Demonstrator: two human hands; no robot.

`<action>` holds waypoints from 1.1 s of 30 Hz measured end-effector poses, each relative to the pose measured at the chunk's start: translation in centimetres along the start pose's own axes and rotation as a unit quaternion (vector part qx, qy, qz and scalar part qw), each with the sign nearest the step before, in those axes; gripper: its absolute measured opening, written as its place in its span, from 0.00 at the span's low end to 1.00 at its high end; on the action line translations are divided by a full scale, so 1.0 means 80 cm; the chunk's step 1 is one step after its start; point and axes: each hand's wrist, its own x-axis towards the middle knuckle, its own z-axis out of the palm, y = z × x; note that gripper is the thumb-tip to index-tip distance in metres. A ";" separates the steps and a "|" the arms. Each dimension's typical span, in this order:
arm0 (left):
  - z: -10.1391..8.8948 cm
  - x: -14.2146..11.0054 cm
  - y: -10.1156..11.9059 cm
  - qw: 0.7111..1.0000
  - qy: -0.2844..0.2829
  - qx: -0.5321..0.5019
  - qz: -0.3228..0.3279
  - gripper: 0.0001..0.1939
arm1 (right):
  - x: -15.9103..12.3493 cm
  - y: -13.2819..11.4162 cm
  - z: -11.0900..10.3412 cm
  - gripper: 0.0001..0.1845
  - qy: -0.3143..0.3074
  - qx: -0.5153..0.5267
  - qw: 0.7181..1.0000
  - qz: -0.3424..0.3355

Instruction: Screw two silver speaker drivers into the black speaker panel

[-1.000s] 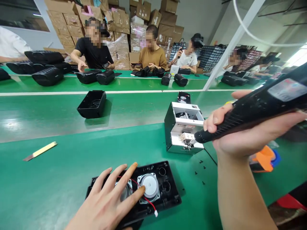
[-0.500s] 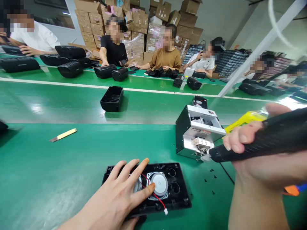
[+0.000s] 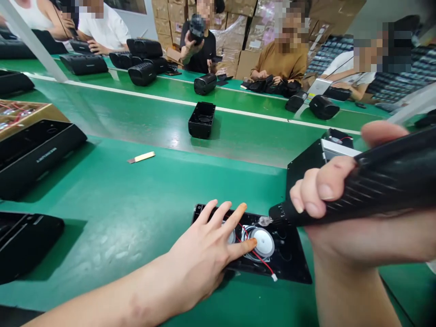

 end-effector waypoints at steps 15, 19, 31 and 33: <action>-0.003 -0.002 0.001 1.000 0.007 0.020 0.006 0.44 | -0.006 0.055 0.014 0.34 -0.002 0.058 0.998 0.006; -0.004 -0.003 0.000 1.000 -0.001 0.022 0.009 0.42 | -0.007 0.055 0.014 0.33 -0.026 0.066 0.997 0.027; -0.007 -0.001 -0.004 1.000 0.005 0.023 0.016 0.41 | -0.011 0.055 0.024 0.35 -0.050 0.083 0.994 0.053; -0.008 0.000 -0.005 1.000 0.006 0.023 0.014 0.41 | -0.012 0.056 0.026 0.35 -0.059 0.093 0.992 0.067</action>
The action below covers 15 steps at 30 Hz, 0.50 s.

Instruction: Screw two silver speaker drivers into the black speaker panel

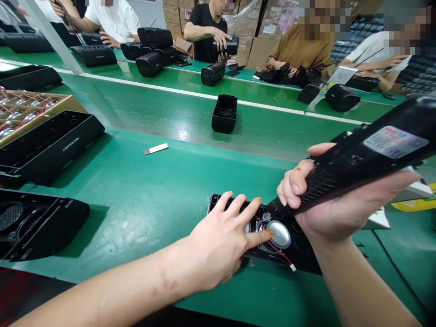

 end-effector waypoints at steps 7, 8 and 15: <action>-0.003 0.001 0.000 1.000 -0.018 -0.001 0.001 0.44 | -0.003 0.011 -0.008 0.39 -0.056 0.007 0.998 -0.019; -0.003 0.001 0.000 1.000 -0.016 -0.002 0.000 0.44 | -0.004 0.012 -0.010 0.39 -0.062 0.010 0.998 -0.015; 0.002 0.000 -0.001 1.000 -0.006 -0.021 -0.010 0.41 | -0.007 0.014 -0.017 0.39 -0.097 0.036 0.994 0.021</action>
